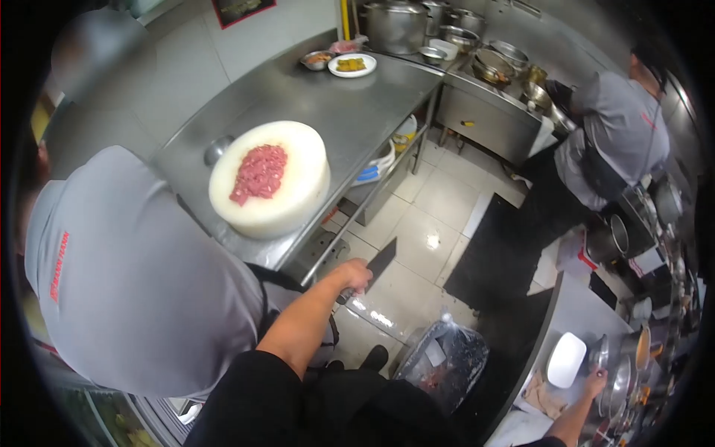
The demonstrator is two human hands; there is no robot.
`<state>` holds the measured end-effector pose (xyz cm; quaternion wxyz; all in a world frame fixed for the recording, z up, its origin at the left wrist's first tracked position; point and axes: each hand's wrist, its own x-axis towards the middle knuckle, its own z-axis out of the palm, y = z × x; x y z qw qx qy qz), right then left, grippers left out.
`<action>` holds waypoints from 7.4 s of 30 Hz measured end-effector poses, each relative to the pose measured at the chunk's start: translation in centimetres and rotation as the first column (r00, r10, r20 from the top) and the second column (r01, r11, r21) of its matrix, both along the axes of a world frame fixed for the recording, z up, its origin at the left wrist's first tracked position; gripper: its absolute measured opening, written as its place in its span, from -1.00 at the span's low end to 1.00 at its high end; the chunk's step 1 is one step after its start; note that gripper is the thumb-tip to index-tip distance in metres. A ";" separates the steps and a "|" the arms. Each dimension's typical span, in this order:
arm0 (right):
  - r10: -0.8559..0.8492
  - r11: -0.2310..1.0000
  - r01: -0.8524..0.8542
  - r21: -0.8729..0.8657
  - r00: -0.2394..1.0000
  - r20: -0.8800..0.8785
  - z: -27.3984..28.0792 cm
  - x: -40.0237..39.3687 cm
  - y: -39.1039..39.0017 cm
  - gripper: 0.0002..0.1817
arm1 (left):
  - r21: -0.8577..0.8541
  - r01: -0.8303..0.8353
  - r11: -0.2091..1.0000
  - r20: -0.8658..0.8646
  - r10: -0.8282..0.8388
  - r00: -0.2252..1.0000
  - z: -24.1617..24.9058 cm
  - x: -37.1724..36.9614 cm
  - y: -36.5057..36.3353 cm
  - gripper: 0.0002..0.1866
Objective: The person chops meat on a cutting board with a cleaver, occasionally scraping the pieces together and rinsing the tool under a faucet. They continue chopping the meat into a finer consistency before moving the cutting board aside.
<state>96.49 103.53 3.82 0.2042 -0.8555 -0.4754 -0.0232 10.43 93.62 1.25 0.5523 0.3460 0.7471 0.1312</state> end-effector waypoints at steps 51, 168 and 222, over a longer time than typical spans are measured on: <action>0.141 -0.851 -0.144 -0.506 -0.989 0.044 4.7 -121.5 -24.4 -0.62 | -0.137 -0.861 0.489 -0.136 0.852 0.505 -19.1 2.6 -12.7 -0.65; 0.543 -0.823 -0.564 0.072 -0.817 -0.193 11.3 -112.2 2.9 0.28 | 0.238 -0.661 0.711 -0.660 0.618 0.428 18.4 -20.6 -8.3 -0.57; 0.724 -0.588 -0.693 0.417 -0.681 -0.112 4.0 -108.5 10.7 -0.01 | 0.111 -0.635 0.764 -0.708 0.509 0.490 24.2 -17.5 -1.6 -0.17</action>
